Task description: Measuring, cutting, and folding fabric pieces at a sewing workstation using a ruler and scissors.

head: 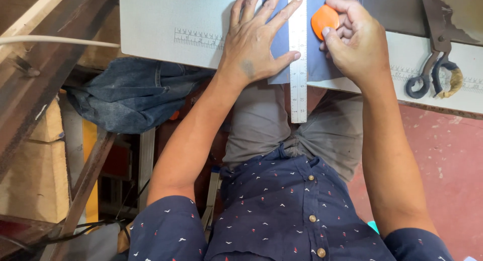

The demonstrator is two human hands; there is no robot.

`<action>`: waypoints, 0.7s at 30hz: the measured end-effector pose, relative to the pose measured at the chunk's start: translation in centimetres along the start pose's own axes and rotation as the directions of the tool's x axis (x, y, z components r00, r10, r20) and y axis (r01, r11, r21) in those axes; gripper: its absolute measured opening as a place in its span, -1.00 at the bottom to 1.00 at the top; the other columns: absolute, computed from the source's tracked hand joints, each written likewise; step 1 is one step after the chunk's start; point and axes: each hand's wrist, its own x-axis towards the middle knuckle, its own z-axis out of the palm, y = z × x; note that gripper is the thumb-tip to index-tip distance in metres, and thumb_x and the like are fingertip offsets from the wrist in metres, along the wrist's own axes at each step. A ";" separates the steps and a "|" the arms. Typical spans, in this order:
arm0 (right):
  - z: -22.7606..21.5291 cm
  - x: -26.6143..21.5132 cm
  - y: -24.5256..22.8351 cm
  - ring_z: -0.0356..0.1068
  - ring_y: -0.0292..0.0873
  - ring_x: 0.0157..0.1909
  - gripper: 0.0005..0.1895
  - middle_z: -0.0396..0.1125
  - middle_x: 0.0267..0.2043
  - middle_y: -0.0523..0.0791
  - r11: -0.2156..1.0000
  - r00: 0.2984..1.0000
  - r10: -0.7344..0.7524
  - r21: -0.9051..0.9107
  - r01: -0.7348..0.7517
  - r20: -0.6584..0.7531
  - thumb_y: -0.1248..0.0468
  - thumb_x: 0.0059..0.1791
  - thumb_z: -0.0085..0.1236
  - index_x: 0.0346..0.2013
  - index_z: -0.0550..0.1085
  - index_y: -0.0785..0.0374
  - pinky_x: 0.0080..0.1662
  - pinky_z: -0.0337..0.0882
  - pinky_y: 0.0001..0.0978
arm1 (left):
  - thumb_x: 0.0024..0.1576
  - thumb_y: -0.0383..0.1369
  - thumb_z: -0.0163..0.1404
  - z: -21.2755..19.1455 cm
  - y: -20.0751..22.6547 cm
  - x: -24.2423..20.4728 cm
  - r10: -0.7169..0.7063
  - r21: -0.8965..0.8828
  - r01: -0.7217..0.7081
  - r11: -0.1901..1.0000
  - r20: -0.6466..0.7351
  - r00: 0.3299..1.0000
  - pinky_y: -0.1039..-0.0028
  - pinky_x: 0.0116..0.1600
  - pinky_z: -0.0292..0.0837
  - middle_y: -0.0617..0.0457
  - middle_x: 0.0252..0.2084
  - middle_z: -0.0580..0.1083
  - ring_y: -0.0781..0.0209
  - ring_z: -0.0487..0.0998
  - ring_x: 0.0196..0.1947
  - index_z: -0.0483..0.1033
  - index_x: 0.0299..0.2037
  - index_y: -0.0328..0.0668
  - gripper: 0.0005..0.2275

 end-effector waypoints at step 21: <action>1.2 1.7 1.7 0.34 -0.13 -0.33 -0.52 0.30 -0.26 -0.06 0.902 0.944 -0.321 -0.327 0.283 -0.068 0.52 0.04 0.26 0.27 0.44 0.45 -0.12 0.37 -0.27 | 0.15 0.21 0.33 0.5 -0.1 -0.1 -0.009 0.001 0.009 1.000 -0.039 0.999 0.02 0.47 -0.02 0.04 0.49 0.19 -0.12 0.11 0.46 0.19 0.48 0.27 -0.22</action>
